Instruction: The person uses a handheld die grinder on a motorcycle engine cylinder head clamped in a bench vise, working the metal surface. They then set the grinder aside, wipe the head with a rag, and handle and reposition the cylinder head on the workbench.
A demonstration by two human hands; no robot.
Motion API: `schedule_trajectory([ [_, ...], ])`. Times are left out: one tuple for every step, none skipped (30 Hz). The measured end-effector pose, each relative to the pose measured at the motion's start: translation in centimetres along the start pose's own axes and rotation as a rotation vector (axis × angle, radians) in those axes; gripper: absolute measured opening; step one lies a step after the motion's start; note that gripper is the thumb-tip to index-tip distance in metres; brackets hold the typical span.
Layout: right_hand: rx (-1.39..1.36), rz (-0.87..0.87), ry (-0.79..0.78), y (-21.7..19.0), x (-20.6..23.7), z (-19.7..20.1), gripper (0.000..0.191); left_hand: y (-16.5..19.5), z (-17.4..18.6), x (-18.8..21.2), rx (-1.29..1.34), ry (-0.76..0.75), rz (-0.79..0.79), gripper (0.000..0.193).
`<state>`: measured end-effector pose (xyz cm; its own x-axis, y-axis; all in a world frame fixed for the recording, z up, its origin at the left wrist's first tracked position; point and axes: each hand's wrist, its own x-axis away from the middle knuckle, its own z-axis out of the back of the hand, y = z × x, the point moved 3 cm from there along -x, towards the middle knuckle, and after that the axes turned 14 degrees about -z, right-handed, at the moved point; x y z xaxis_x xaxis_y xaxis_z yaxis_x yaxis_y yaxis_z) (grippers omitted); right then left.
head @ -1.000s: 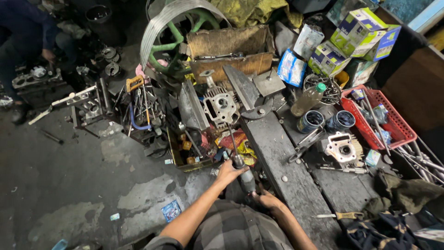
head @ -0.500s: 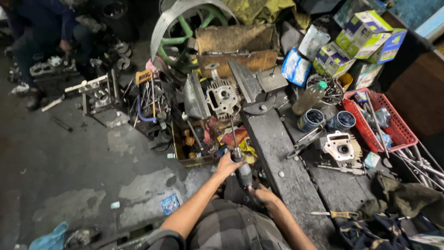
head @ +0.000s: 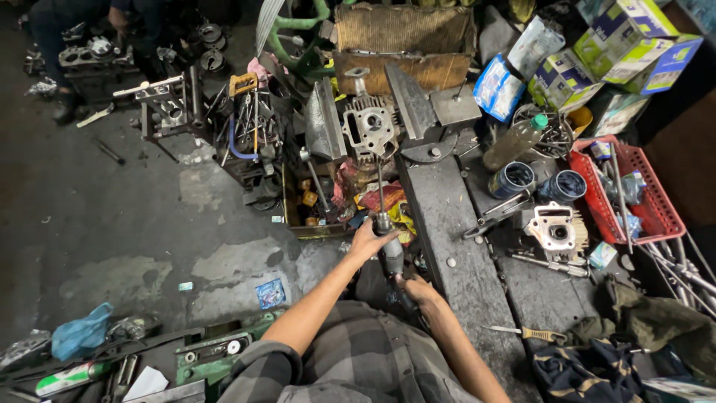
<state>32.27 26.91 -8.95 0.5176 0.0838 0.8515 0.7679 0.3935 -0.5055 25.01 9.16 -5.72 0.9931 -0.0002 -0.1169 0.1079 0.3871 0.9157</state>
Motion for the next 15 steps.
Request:
schedule_trajectory([
  [-0.006, -0.025, 0.0, 0.0, 0.1, -0.1, 0.049, 0.1, 0.1, 0.1, 0.008, 0.008, -0.005, 0.08],
  [-0.012, -0.054, 0.0, 0.0, 0.2, -0.1, 0.049, 0.1, 0.1, 0.1, 0.016, 0.014, -0.007, 0.08],
  [-0.02, -0.083, 0.0, 0.0, 0.3, -0.2, 0.049, 0.1, 0.2, 0.1, 0.015, 0.012, -0.008, 0.077],
  [-0.01, -0.106, 0.01, 0.0, 0.4, -0.2, 0.05, 0.1, 0.2, 0.2, 0.015, 0.009, -0.007, 0.074],
  [-0.001, -0.129, 0.018, 0.0, 0.5, -0.3, 0.05, 0.2, 0.2, 0.2, 0.016, 0.005, -0.006, 0.071],
  [0.006, -0.151, 0.027, 0.1, 0.6, -0.3, 0.051, 0.2, 0.2, 0.3, 0.027, 0.007, -0.001, 0.07],
  [-0.012, -0.091, -0.003, -0.1, 0.6, -0.4, 0.051, 0.2, 0.2, 0.3, 0.038, 0.011, -0.001, 0.069],
  [-0.03, -0.025, -0.033, -0.2, 0.7, -0.5, 0.052, 0.3, 0.2, 0.3, 0.049, 0.017, -0.005, 0.068],
  [-0.049, 0.039, -0.063, -0.3, 0.8, -0.6, 0.052, 0.3, 0.2, 0.4, 0.05, 0.024, -0.026, 0.068],
  [-0.048, 0.023, -0.04, -0.2, 0.8, -0.5, 0.052, 0.4, 0.3, 0.4, 0.054, 0.029, -0.04, 0.068],
  [-0.045, 0.004, -0.018, -0.1, 0.8, -0.4, 0.052, 0.4, 0.2, 0.5, 0.06, 0.034, -0.051, 0.068],
  [-0.041, -0.012, 0.004, 0.1, 0.8, -0.4, 0.052, 0.2, 0.2, 0.5, 0.062, 0.013, -0.016, 0.066],
  [-0.026, -0.04, 0.016, 0.3, 0.8, -0.3, 0.052, 0.1, 0.1, 0.7, 0.063, -0.006, 0.018, 0.064],
  [-0.01, -0.072, 0.027, 0.5, 0.7, -0.3, 0.052, 0.0, 0.1, 0.8, 0.064, -0.027, 0.056, 0.062],
  [0.005, -0.103, 0.038, 0.7, 0.8, -0.2, 0.052, -0.1, 0.1, 0.9, 0.079, -0.028, 0.061, 0.063],
])
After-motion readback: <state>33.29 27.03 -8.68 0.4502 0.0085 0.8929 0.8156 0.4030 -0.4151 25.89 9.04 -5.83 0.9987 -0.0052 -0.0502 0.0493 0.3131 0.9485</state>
